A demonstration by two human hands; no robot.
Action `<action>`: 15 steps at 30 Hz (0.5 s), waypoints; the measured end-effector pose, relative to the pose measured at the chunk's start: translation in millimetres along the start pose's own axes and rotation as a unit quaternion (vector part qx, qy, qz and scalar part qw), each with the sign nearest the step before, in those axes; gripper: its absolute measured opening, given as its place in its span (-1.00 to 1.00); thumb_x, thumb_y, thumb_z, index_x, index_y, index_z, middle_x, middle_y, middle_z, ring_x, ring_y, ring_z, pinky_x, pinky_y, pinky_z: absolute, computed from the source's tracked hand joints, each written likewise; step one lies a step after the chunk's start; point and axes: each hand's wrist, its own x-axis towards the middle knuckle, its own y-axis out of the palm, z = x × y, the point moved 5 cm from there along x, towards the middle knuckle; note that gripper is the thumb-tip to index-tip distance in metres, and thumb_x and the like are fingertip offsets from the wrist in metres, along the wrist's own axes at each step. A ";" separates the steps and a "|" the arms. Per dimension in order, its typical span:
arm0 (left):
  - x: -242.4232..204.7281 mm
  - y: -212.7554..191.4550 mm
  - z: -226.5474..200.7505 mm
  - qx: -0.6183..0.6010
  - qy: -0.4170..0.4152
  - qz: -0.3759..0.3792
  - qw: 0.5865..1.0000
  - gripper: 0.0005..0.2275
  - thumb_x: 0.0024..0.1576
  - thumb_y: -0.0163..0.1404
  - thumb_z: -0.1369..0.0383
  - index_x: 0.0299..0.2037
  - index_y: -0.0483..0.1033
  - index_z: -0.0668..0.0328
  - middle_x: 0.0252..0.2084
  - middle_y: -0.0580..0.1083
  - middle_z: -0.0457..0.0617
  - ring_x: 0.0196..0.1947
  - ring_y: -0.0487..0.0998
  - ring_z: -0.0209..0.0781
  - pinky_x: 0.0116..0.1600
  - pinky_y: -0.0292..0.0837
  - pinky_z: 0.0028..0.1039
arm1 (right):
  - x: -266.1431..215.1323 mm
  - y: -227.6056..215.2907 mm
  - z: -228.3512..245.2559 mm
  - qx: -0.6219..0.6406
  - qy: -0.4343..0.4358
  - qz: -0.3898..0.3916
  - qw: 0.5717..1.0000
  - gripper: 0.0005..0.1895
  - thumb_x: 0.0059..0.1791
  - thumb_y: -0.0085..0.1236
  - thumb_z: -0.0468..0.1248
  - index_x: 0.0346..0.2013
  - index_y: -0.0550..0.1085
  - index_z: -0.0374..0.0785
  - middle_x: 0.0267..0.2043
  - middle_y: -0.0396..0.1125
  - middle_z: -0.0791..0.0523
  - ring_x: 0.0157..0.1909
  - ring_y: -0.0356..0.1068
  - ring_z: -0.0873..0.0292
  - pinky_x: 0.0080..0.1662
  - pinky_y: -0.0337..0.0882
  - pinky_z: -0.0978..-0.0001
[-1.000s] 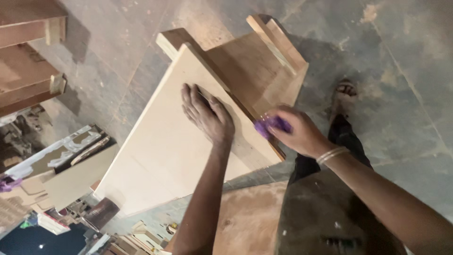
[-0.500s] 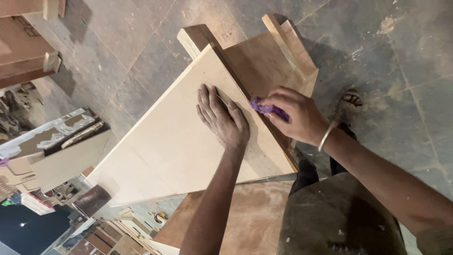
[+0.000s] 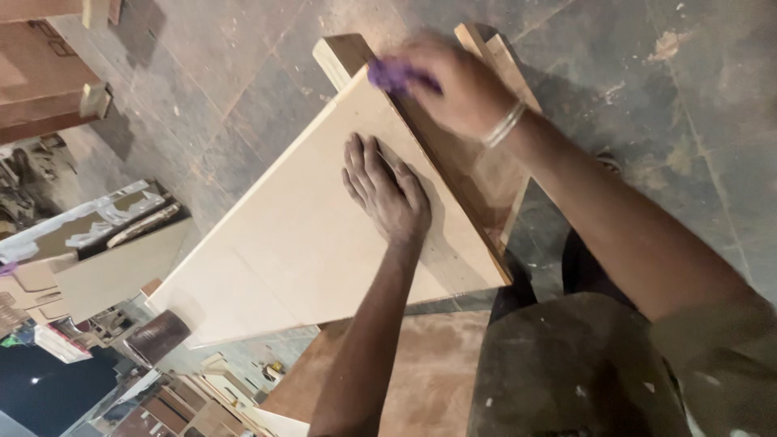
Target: The person applies a dark liquid finish to a wooden board using a purple cloth. They repeatedly dip the cloth into a container and wipe the surface of the board, covering it with the finish.
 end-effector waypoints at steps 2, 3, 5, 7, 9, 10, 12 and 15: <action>0.3 1.3 0.6 -0.002 0.000 0.001 1.000 -0.52 0.36 -0.25 0.23 0.46 0.15 0.26 0.57 0.09 0.15 0.62 -0.01 0.11 0.63 -0.29 0.01 | -61.1 -8.7 32.0 -0.007 0.031 0.055 0.998 -0.64 0.02 0.22 -0.42 0.13 0.52 -0.21 0.03 0.39 0.00 0.09 0.39 0.08 0.17 0.48 0.31; 0.3 2.3 0.7 -0.003 0.000 0.002 1.000 -0.52 0.36 -0.25 0.23 0.46 0.15 0.25 0.57 0.09 0.14 0.62 -0.01 0.10 0.63 -0.30 0.01 | -95.5 -15.8 52.3 0.014 0.047 0.073 0.996 -0.59 0.01 0.15 -0.46 0.17 0.49 -0.23 0.12 0.37 0.02 0.14 0.40 0.07 0.21 0.49 0.37; 0.8 3.4 1.7 -0.002 -0.008 -0.004 1.000 -0.52 0.35 -0.24 0.23 0.46 0.16 0.23 0.57 0.09 0.14 0.62 0.00 0.08 0.63 -0.28 0.00 | -168.5 -35.5 93.3 0.033 0.120 0.068 0.990 -0.54 -0.02 0.17 -0.47 0.19 0.47 -0.22 0.22 0.36 -0.02 0.19 0.39 0.02 0.18 0.44 0.26; 0.3 3.4 2.8 -0.002 -0.011 -0.004 1.000 -0.51 0.34 -0.24 0.23 0.46 0.15 0.22 0.57 0.09 0.14 0.61 0.00 0.08 0.63 -0.28 0.00 | -221.3 -43.2 123.3 0.027 0.150 0.060 0.987 -0.46 -0.09 0.17 -0.48 0.22 0.43 -0.31 0.16 0.36 0.00 0.21 0.38 0.00 0.21 0.44 0.21; -1.9 3.1 3.5 0.001 -0.011 0.003 1.000 -0.51 0.34 -0.24 0.25 0.46 0.15 0.23 0.57 0.09 0.14 0.61 -0.01 0.08 0.62 -0.29 0.01 | -268.4 -45.4 127.0 0.012 0.285 0.086 0.955 -0.51 -0.10 0.22 -0.43 0.14 0.47 -0.26 0.14 0.37 0.04 0.11 0.42 0.05 0.09 0.47 0.24; -3.6 1.9 3.6 -0.002 -0.009 0.002 1.000 -0.52 0.35 -0.24 0.25 0.46 0.15 0.24 0.57 0.09 0.15 0.61 -0.01 0.09 0.62 -0.28 0.01 | -287.6 -44.4 125.8 0.005 0.351 0.098 0.931 -0.53 -0.11 0.25 -0.41 0.11 0.49 -0.23 0.14 0.38 0.06 0.06 0.44 0.07 0.03 0.49 0.25; 2.4 3.4 2.5 -0.014 0.001 -0.007 1.000 -0.52 0.36 -0.24 0.25 0.47 0.15 0.25 0.57 0.09 0.16 0.61 -0.01 0.10 0.62 -0.27 0.00 | -291.6 -45.4 123.4 -0.034 0.273 0.042 0.960 -0.51 -0.12 0.22 -0.45 0.13 0.47 -0.26 0.15 0.34 0.02 0.11 0.39 -0.01 0.07 0.48 0.22; -6.3 -0.6 8.5 -0.082 -0.001 -0.003 0.997 -0.56 0.39 -0.31 0.26 0.44 0.22 0.24 0.57 0.13 0.17 0.63 0.02 0.10 0.65 -0.28 0.00 | -272.9 -32.3 127.5 -0.136 0.097 0.049 0.985 -0.49 -0.13 0.20 -0.46 0.12 0.51 -0.14 0.13 0.33 0.03 0.11 0.37 -0.03 0.09 0.48 0.15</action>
